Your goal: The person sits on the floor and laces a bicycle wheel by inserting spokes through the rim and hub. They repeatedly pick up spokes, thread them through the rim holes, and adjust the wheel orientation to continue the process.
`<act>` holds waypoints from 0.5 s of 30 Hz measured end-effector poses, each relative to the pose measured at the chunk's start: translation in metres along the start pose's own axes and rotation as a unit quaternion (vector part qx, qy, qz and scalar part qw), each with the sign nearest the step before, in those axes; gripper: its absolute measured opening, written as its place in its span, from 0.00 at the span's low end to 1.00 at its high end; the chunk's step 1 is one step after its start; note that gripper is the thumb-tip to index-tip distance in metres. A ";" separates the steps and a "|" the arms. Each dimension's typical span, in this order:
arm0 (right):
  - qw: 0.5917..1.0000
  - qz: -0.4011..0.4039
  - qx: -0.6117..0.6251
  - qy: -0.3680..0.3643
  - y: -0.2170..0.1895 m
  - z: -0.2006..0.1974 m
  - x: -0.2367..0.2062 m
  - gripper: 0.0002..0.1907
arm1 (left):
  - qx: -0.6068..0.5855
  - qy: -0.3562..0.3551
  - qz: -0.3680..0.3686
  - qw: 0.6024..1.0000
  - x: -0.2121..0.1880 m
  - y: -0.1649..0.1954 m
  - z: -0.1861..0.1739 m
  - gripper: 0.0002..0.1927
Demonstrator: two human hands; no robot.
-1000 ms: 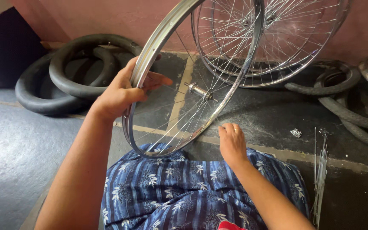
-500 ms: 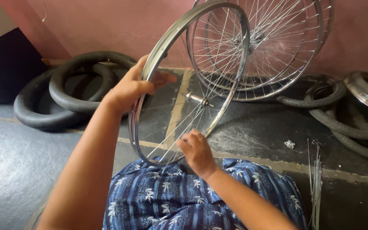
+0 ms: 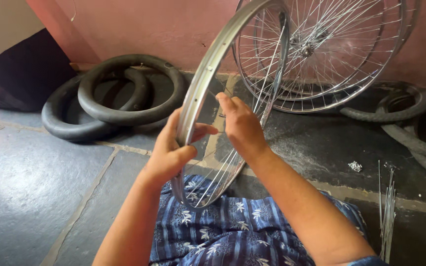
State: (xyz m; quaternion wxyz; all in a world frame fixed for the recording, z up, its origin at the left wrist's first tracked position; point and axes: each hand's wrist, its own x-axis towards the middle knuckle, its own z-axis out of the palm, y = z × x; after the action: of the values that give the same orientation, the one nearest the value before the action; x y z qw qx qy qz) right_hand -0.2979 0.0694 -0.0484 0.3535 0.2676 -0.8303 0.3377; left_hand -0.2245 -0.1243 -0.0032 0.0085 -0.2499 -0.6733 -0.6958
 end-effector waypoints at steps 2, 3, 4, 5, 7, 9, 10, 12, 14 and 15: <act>0.999 -0.015 -0.037 0.015 -0.001 0.002 -0.002 0.18 | -0.009 -0.001 -0.001 1.000 -0.004 -0.003 0.008 0.45; 0.998 -0.022 -0.057 0.023 0.000 0.002 -0.002 0.18 | -0.013 -0.003 -0.001 1.000 -0.006 -0.005 0.012 0.45; 0.996 -0.007 -0.086 0.022 0.003 0.000 -0.001 0.10 | 0.001 -0.002 0.003 1.000 -0.008 -0.006 0.014 0.44; 0.993 0.008 -0.115 0.022 0.007 -0.004 0.000 0.07 | 0.014 0.000 0.008 1.000 -0.010 -0.008 0.017 0.44; 0.981 0.034 -0.190 0.010 0.018 -0.014 0.002 0.12 | 0.026 0.003 0.016 1.000 -0.014 -0.013 0.020 0.44; 0.958 0.060 -0.281 -0.015 0.028 -0.023 0.005 0.17 | 0.022 0.007 0.020 1.000 -0.019 -0.022 0.020 0.45; 0.963 0.052 -0.265 0.004 0.032 -0.024 0.007 0.15 | 0.016 0.005 0.047 0.999 -0.022 -0.029 0.021 0.45; 0.971 0.035 -0.233 0.044 0.038 -0.021 0.008 0.12 | 0.007 0.000 0.104 0.995 -0.027 -0.048 0.022 0.45; 0.998 0.066 0.002 0.007 0.042 -0.013 0.004 0.07 | 0.039 0.049 0.063 0.996 -0.034 -0.071 0.023 0.44; 0.990 0.078 0.120 -0.011 0.045 -0.008 0.002 0.06 | 0.055 0.075 0.043 0.995 -0.037 -0.084 0.024 0.44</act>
State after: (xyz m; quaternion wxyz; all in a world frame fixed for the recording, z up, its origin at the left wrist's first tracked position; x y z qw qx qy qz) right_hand -0.3266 0.1028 -0.0592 0.2819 0.2463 -0.8060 0.4586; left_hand -0.2132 -0.1064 -0.0953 0.1027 -0.2253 -0.6962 -0.6738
